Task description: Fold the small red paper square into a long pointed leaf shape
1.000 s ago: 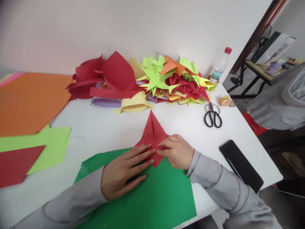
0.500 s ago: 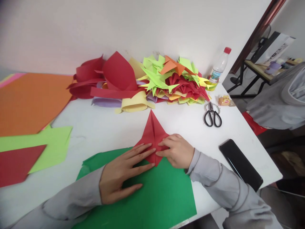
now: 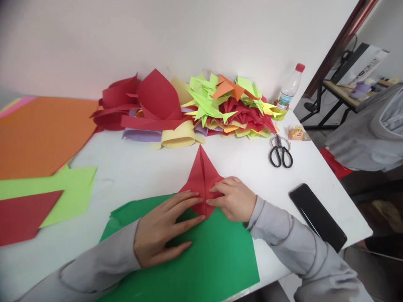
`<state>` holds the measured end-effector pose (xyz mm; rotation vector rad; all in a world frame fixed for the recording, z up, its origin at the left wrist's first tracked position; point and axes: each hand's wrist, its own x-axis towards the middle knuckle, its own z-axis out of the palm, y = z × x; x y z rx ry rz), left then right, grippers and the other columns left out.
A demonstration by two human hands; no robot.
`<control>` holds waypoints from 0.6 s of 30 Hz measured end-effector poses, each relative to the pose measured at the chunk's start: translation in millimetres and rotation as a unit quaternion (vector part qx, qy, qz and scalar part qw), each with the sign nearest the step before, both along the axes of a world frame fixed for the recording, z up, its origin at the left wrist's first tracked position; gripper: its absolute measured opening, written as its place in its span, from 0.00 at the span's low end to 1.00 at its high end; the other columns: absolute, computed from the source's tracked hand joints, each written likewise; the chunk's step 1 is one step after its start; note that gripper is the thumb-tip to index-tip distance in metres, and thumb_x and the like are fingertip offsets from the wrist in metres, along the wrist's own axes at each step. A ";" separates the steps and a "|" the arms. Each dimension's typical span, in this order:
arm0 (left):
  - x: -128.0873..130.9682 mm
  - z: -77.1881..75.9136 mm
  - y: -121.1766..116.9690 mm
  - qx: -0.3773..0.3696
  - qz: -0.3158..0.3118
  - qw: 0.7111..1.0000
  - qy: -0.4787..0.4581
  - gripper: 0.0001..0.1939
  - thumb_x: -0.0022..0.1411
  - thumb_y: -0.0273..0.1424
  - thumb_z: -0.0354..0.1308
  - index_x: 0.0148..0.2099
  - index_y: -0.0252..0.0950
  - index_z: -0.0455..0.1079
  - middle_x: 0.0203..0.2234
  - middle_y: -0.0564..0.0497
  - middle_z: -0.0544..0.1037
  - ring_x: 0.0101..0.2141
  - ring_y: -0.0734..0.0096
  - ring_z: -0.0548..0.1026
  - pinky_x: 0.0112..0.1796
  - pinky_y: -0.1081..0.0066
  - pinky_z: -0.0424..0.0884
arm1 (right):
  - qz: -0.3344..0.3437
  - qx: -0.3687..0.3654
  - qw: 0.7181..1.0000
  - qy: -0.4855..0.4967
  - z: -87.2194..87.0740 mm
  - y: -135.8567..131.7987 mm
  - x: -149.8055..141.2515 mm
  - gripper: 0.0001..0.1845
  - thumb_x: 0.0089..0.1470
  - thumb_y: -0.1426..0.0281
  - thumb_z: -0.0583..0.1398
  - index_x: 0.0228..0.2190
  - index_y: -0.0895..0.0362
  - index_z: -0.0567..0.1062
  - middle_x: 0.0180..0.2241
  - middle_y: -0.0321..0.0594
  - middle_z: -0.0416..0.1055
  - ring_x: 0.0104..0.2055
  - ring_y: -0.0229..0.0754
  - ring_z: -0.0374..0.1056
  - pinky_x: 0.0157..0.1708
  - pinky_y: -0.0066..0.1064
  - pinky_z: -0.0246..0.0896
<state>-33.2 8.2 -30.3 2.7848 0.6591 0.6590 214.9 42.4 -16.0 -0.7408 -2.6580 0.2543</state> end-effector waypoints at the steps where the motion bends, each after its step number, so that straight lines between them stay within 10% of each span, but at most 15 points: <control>1: 0.8 1.1 -0.6 0.002 0.000 1.000 -0.009 0.23 0.54 0.30 0.53 0.53 0.37 0.66 0.52 0.37 0.68 0.56 0.48 0.61 0.53 0.46 0.62 | 0.000 0.000 1.000 0.000 -0.2 0.1 0.2 0.17 0.49 0.76 0.57 0.41 0.54 0.77 0.45 0.44 0.71 0.46 0.47 0.62 0.46 0.42 0.58; 18: 1.3 -7.4 0.2 -0.027 -0.008 0.998 0.060 0.31 0.57 0.40 0.53 0.62 0.41 0.55 0.59 0.39 0.59 0.58 0.46 0.58 0.55 0.44 0.57 | -0.001 -0.010 1.000 0.001 -1.7 0.2 -0.1 0.17 0.48 0.76 0.57 0.40 0.54 0.77 0.45 0.44 0.71 0.47 0.47 0.62 0.46 0.43 0.57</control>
